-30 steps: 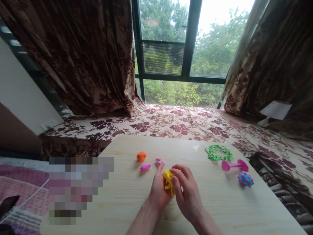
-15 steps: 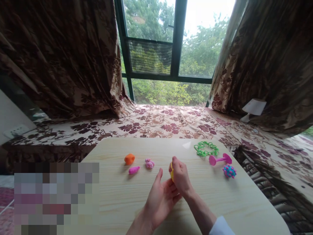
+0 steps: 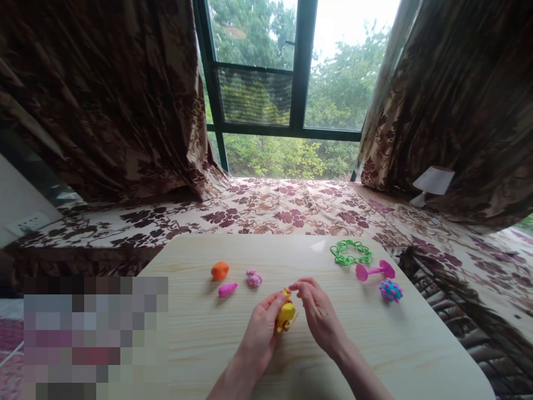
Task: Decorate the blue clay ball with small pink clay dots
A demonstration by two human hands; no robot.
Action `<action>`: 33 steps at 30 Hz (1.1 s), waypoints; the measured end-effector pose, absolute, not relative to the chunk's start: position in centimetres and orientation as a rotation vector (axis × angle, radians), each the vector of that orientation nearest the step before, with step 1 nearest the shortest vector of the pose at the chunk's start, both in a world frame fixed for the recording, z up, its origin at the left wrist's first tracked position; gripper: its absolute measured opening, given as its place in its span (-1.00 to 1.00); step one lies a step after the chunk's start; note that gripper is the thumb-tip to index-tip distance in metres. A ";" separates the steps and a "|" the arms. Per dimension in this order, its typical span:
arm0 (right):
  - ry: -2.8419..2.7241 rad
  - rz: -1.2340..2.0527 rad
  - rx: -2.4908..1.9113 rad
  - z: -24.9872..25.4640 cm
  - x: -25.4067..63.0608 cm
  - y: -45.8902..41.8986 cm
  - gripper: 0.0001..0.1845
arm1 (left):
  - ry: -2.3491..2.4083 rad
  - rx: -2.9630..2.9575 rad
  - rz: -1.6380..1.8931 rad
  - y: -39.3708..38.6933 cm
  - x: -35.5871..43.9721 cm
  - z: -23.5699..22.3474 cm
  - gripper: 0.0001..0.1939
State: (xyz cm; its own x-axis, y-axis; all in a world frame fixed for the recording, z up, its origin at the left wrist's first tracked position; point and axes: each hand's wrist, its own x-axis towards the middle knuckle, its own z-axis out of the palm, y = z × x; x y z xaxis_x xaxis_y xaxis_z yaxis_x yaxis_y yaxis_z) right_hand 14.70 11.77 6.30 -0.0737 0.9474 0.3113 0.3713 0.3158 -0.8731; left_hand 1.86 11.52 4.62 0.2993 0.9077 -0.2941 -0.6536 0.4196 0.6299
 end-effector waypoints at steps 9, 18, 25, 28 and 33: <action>-1.664 0.663 -1.195 6.2 14.4 10.1 -0.81 | 0.705 0.561 1.052 11.0 2.5 5.6 -0.69; -0.940 1.471 -0.928 4.2 13.8 11.4 -0.97 | 0.857 0.900 1.126 10.9 1.6 5.5 -0.64; -0.890 1.577 -0.888 4.5 14.3 11.5 -0.85 | 0.680 0.539 1.129 11.4 2.0 4.5 -0.79; -1.133 1.350 -0.988 4.5 14.4 11.3 -0.75 | 0.714 0.513 1.148 11.8 2.2 3.8 -0.80; -1.655 0.794 -1.164 4.0 14.5 10.8 -0.43 | 0.752 0.547 1.182 11.6 2.5 4.5 -0.69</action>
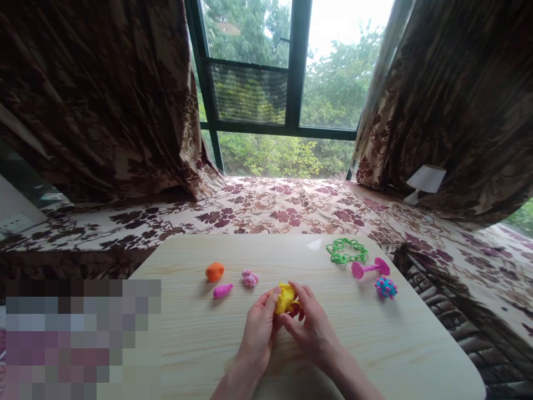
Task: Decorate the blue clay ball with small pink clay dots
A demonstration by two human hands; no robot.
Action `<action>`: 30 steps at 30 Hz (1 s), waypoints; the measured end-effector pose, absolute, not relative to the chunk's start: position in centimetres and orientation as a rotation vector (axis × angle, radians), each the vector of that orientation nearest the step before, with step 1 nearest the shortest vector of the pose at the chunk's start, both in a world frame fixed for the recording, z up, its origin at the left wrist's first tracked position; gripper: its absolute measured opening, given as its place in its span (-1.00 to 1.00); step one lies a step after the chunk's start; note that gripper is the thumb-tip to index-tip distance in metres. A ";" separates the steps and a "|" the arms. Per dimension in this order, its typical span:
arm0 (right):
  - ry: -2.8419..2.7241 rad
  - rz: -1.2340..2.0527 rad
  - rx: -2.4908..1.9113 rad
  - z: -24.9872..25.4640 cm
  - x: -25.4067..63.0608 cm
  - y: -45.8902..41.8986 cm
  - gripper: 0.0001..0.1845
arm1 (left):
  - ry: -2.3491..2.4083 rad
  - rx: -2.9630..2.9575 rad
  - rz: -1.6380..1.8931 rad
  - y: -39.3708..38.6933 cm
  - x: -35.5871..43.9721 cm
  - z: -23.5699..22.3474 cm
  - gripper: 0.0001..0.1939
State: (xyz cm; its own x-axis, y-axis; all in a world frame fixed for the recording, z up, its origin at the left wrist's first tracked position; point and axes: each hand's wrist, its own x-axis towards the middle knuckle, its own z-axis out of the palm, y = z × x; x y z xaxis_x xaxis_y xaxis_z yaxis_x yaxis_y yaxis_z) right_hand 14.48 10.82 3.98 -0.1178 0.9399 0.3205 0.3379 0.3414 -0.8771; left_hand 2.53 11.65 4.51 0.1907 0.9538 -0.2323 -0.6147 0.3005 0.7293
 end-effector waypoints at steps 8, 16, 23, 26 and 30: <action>-1.710 0.809 -1.255 4.7 14.5 10.4 -0.51 | 1.015 0.904 1.181 11.9 2.0 5.0 -0.65; -1.249 0.872 -1.355 3.8 13.3 11.8 -0.72 | 1.031 1.053 1.190 11.0 3.6 5.0 -0.72; -1.107 1.253 -1.246 2.9 13.7 12.9 -0.52 | 1.051 1.262 1.245 9.7 3.1 5.9 -0.73; -1.067 1.382 -1.171 3.5 13.9 12.7 -0.50 | 1.104 1.320 1.284 10.2 2.6 6.2 -0.77; -0.957 1.465 -1.067 4.4 13.7 12.3 -0.58 | 1.095 1.321 1.319 10.6 2.6 6.5 -0.80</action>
State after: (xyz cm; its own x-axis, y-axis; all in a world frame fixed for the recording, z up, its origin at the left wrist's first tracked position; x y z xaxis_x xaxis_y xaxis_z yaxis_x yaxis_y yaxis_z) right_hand 13.69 12.31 4.39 -0.0646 0.9895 -0.1289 -0.2796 -0.1420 -0.9496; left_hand 2.65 10.60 6.52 0.0212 0.9868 0.1607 -0.0236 -0.1602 0.9868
